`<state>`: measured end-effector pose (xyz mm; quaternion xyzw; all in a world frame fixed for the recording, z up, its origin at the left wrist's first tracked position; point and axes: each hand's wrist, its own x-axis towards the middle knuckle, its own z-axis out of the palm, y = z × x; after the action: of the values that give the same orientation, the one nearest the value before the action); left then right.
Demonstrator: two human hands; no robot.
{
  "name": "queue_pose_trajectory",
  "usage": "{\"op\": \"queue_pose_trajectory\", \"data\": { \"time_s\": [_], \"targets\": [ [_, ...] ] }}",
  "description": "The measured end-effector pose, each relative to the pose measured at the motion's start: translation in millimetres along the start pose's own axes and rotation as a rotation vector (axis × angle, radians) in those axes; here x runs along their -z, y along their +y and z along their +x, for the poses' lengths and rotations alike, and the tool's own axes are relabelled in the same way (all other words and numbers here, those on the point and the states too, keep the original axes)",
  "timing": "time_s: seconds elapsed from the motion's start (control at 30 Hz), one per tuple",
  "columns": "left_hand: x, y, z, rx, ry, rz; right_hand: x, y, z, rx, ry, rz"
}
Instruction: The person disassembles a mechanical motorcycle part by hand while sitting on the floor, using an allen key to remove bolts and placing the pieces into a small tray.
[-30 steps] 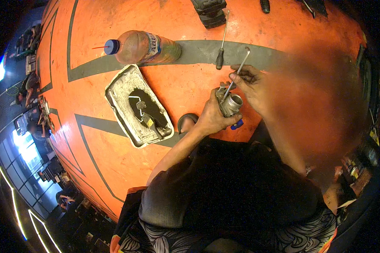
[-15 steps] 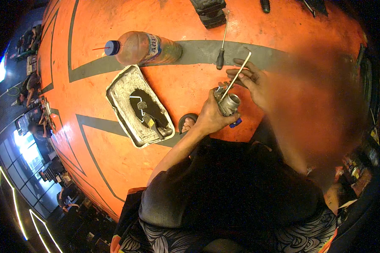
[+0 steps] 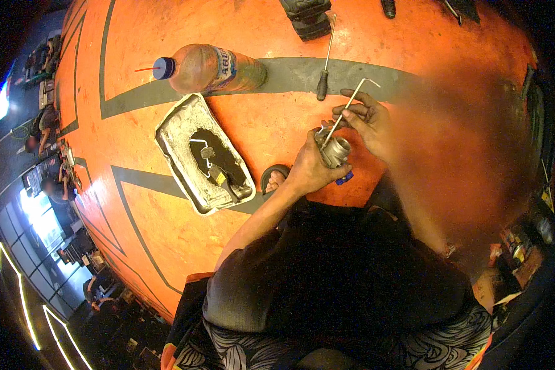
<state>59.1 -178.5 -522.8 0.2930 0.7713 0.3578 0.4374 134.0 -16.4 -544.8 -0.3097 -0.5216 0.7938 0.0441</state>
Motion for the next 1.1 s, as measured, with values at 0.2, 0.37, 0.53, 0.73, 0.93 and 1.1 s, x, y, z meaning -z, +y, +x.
{"op": "queue_pose_trajectory", "data": {
  "time_s": [0.2,0.37,0.53,0.73,0.93,1.1],
  "targets": [
    [0.0,-2.0,1.1,-0.069,0.063,0.013,0.5,6.6,-0.1,0.130,-0.017,0.035],
    [-0.6,-2.9,1.5,-0.038,0.031,0.014,-5.1,5.1,-1.4,0.202,0.014,0.145],
    [-2.3,-4.3,3.7,-0.103,0.041,-0.002,-4.0,3.9,-2.4,0.059,-0.022,0.092],
    [-2.9,-13.1,3.5,-0.046,0.025,0.035,-4.6,11.7,-0.9,0.084,-0.003,0.064],
    [-0.7,-9.2,7.4,0.059,0.021,0.026,28.6,52.8,21.1,0.155,0.393,-0.155],
    [-7.2,-26.9,13.8,0.114,-0.009,0.226,39.0,90.3,18.3,-0.013,0.209,-0.270]
  ]
}}
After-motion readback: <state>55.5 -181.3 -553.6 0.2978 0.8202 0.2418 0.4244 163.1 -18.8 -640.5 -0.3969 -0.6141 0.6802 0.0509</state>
